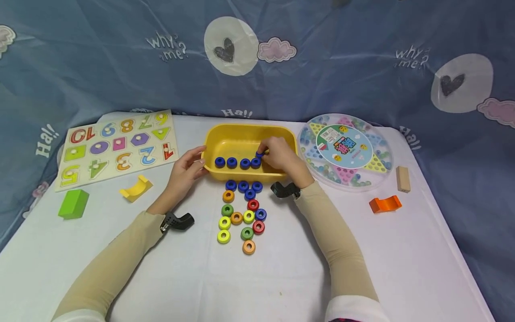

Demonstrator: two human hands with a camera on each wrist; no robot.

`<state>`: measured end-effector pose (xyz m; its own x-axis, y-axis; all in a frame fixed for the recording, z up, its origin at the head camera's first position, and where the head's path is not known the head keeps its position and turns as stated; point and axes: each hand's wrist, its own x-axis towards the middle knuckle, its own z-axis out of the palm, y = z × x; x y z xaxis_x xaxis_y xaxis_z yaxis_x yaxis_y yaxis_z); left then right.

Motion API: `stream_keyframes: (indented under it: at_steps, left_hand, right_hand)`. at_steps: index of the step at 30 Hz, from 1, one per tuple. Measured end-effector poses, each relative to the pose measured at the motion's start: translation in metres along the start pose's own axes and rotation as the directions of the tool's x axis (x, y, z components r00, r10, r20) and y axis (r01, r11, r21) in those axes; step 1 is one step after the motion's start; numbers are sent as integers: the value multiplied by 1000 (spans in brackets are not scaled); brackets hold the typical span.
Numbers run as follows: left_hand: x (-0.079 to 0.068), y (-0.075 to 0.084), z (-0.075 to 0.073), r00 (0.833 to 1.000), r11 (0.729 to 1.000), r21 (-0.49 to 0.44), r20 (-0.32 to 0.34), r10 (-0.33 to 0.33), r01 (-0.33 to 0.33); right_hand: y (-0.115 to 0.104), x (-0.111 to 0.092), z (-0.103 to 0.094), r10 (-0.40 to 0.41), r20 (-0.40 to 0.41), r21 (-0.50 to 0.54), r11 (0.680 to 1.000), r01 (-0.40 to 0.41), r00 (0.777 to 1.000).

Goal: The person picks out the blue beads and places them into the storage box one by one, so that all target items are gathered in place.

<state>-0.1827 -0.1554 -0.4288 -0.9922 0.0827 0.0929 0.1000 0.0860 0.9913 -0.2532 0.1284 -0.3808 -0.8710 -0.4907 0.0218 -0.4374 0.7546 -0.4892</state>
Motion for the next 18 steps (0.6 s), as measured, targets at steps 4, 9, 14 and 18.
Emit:
stream_keyframes:
  at_steps: [4, 9, 14, 18]
  left_hand:
    - [0, 0, -1, 1000, 1000, 6, -4, 12, -12]
    - [1, 0, -1, 1000, 1000, 4, 0, 14, -14]
    - [2, 0, -1, 1000, 1000, 1, 5, 15, -15]
    - [2, 0, 0, 1000, 1000, -3, 7, 5, -5]
  right_hand:
    - [-2, 1, -1, 1, 29, 12, 1000, -1, 1000]
    - [-3, 2, -4, 11, 63, 22, 1000, -12, 998]
    - [-3, 1, -4, 13, 49, 28, 1000, -14, 999]
    - [-12, -9, -6, -37, -50, 44, 998, 39, 998]
